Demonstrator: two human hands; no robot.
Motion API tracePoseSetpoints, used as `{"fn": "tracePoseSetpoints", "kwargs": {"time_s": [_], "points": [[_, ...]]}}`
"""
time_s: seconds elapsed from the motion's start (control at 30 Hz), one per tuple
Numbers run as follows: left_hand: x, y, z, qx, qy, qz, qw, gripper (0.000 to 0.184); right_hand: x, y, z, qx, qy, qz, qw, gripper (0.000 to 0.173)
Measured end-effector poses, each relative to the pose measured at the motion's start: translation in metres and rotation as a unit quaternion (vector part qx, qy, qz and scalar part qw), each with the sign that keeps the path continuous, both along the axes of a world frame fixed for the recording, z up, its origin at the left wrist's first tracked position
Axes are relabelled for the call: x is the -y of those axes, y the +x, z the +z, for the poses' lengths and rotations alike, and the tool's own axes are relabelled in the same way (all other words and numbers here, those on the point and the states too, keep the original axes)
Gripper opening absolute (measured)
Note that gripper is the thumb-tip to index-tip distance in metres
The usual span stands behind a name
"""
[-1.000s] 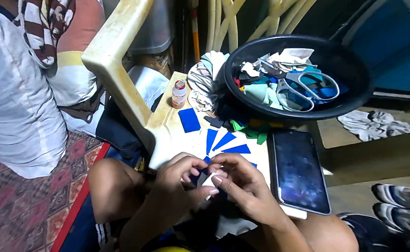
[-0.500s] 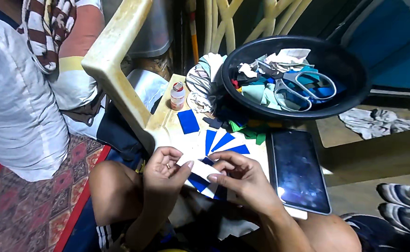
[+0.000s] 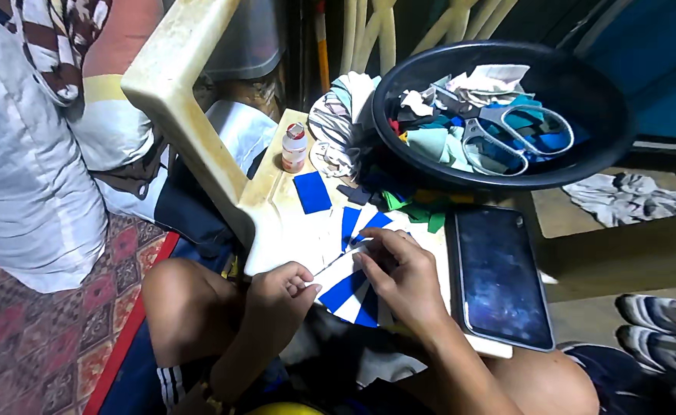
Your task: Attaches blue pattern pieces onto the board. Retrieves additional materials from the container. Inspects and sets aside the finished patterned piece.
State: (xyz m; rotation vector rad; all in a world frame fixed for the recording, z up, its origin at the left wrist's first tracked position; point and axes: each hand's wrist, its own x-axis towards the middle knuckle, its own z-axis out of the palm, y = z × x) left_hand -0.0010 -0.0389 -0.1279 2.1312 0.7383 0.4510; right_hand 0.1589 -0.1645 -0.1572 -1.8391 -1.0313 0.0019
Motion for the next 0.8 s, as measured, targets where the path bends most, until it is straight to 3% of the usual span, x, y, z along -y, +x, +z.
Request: {"fn": "tracePoseSetpoints", "kwargs": {"time_s": [0.5,0.67,0.8], "points": [[-0.002,0.000,-0.003,-0.019,0.072,-0.020,0.997,0.014,0.000,0.002,-0.002,0.008,-0.016,-0.003,1.000,0.025],[-0.010,-0.005,0.010,-0.024,0.027,-0.021,0.999,0.017,0.000,0.002,-0.002,0.011,-0.016,0.001,1.000,0.025],[-0.017,-0.008,0.005,-0.004,0.076,-0.029,0.997,0.014,0.000,0.002,-0.002,0.009,-0.018,0.001,1.000,0.025]]}}
